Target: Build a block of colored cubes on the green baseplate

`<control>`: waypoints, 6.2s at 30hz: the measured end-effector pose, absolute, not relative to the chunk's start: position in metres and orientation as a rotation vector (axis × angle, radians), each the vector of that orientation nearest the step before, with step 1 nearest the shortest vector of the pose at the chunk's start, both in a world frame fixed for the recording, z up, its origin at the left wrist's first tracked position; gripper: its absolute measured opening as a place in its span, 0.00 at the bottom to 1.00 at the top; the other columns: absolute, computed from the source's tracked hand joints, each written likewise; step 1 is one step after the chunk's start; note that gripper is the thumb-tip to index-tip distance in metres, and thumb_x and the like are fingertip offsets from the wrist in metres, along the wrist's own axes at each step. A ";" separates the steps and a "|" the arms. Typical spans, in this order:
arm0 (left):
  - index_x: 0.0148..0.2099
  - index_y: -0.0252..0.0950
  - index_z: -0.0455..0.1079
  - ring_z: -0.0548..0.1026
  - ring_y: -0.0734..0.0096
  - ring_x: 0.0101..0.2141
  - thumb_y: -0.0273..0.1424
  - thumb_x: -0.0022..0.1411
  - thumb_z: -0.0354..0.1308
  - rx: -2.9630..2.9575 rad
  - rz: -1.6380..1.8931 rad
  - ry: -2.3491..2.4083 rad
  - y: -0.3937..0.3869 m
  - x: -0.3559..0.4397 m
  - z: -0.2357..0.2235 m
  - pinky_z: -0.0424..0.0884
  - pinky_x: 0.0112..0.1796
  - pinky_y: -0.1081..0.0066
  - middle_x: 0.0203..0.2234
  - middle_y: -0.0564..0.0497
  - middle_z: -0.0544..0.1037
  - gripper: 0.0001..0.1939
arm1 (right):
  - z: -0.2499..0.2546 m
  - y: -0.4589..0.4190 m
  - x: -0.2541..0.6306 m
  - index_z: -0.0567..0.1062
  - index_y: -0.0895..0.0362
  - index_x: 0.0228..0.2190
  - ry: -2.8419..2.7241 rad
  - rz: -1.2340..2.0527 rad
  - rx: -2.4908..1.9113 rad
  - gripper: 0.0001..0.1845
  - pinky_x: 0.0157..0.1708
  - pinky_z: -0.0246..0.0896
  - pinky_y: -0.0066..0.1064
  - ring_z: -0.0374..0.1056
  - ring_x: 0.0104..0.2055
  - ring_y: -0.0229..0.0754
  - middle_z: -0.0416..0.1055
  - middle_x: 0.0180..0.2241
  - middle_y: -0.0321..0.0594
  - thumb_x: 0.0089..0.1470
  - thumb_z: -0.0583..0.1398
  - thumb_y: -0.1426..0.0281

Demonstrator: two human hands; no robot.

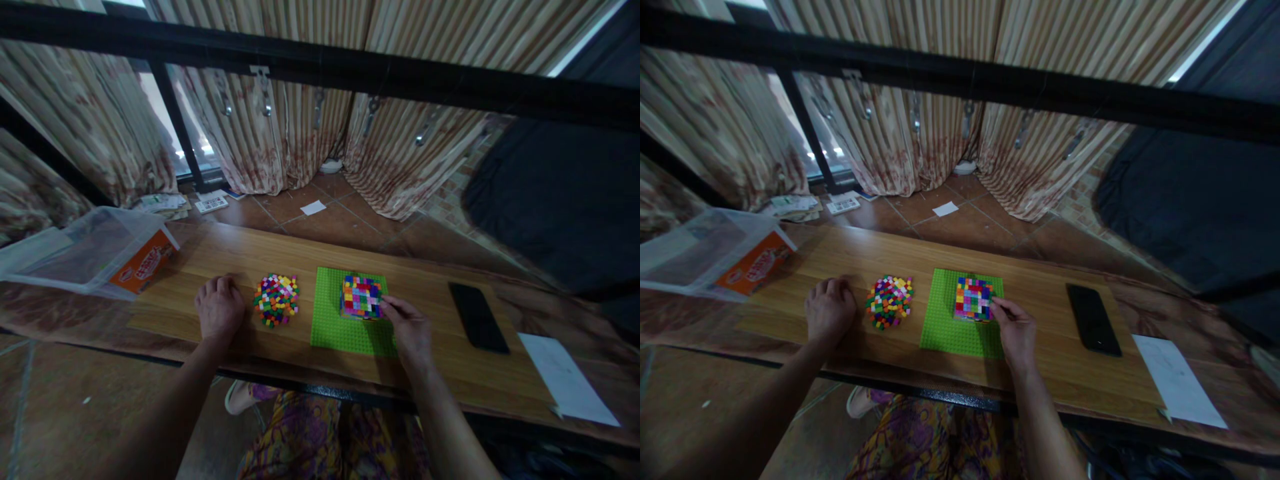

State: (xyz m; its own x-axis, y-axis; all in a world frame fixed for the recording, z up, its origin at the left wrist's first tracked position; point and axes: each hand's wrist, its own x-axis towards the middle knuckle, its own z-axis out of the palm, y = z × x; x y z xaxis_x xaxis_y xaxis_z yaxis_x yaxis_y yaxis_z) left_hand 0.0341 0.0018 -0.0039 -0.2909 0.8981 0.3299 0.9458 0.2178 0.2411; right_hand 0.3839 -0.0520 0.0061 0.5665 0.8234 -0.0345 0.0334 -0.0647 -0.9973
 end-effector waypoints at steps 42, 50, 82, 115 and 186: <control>0.47 0.35 0.70 0.67 0.54 0.46 0.31 0.63 0.45 -1.801 -0.602 -2.393 0.001 0.035 -0.002 0.61 0.47 0.58 0.44 0.41 0.72 0.16 | 0.027 -0.076 0.374 0.79 0.56 0.35 -1.371 0.163 -1.524 0.12 0.39 0.67 0.37 0.72 0.37 0.45 0.77 0.35 0.44 0.56 0.59 0.64; 0.48 0.35 0.70 0.67 0.55 0.46 0.31 0.63 0.45 -1.782 -0.627 -2.390 0.001 0.034 -0.008 0.61 0.48 0.58 0.44 0.41 0.72 0.16 | 0.036 -0.097 0.286 0.79 0.50 0.36 -1.681 0.549 -1.367 0.12 0.39 0.67 0.32 0.72 0.38 0.42 0.76 0.34 0.39 0.59 0.55 0.69; 0.49 0.35 0.70 0.67 0.56 0.47 0.29 0.63 0.46 -1.794 -0.679 -2.401 -0.001 0.035 -0.006 0.61 0.48 0.59 0.45 0.43 0.73 0.16 | 0.005 -0.027 0.240 0.77 0.55 0.33 -2.017 0.360 -1.631 0.11 0.39 0.62 0.33 0.70 0.36 0.45 0.73 0.34 0.44 0.53 0.55 0.77; 0.46 0.35 0.70 0.68 0.54 0.46 0.31 0.62 0.46 -1.772 -0.643 -2.356 0.003 0.032 -0.009 0.62 0.47 0.58 0.44 0.42 0.73 0.15 | 0.045 -0.063 0.379 0.80 0.55 0.33 -1.309 0.419 -1.585 0.11 0.38 0.67 0.36 0.72 0.37 0.44 0.77 0.35 0.42 0.51 0.61 0.63; 0.48 0.35 0.70 0.67 0.52 0.47 0.31 0.62 0.45 -1.779 -0.628 -2.408 0.001 0.036 -0.003 0.61 0.47 0.58 0.45 0.40 0.72 0.16 | 0.017 -0.035 0.373 0.77 0.59 0.37 -0.838 0.559 -1.524 0.20 0.35 0.67 0.37 0.72 0.32 0.42 0.77 0.33 0.43 0.43 0.65 0.59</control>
State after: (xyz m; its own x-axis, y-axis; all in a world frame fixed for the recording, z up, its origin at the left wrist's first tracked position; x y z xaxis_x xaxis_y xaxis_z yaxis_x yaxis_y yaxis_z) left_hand 0.0359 0.0013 -0.0030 -0.3215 0.8969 0.3036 0.9309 0.2407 0.2748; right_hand 0.3726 -0.0350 0.0173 0.6193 0.7753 0.1236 0.1836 0.0101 -0.9830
